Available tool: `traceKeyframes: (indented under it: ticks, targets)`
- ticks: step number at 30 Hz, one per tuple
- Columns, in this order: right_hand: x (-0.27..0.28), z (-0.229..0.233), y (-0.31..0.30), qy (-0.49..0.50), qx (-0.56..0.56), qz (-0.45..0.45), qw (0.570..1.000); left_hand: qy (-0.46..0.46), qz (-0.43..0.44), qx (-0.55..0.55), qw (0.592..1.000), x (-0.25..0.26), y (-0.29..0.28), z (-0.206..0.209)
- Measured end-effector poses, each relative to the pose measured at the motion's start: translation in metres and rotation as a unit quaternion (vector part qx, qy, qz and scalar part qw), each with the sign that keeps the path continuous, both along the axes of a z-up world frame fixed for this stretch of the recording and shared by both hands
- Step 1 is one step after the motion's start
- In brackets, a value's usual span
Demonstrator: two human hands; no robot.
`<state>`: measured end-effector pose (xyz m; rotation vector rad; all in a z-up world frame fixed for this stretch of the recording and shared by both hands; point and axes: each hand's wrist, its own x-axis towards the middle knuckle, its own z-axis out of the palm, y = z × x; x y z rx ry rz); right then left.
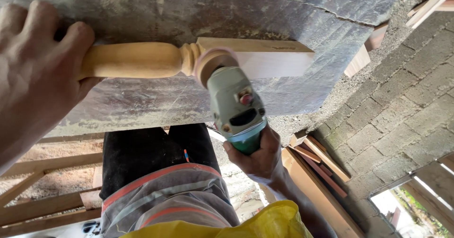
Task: The person uses an angle grinder with a sanding disc to smooth the surface of a wooden baluster. They hold the baluster steady with their left hand while operating the power tool with their right hand, moving it along the wood's contours.
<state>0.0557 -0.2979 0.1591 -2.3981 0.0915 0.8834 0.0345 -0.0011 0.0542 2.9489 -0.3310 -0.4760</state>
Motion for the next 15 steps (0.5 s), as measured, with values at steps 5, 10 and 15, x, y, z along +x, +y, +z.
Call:
traceKeyframes:
  ticks: [5, 10, 15]
  targets:
    - [0.010, 0.006, -0.001, 0.022, 0.011, -0.008, 1.000, 0.124, 0.091, -0.165, 0.974, 0.000, -0.009, -0.005]
    - [0.017, 0.006, -0.012, 0.012, 0.024, -0.015, 1.000, 0.182, 0.077, -0.131, 0.972, -0.019, -0.005, -0.029]
    - [0.021, 0.006, -0.027, 0.011, 0.019, -0.037, 0.999, 0.234, 0.162, -0.263, 0.922, -0.020, -0.008, -0.031]
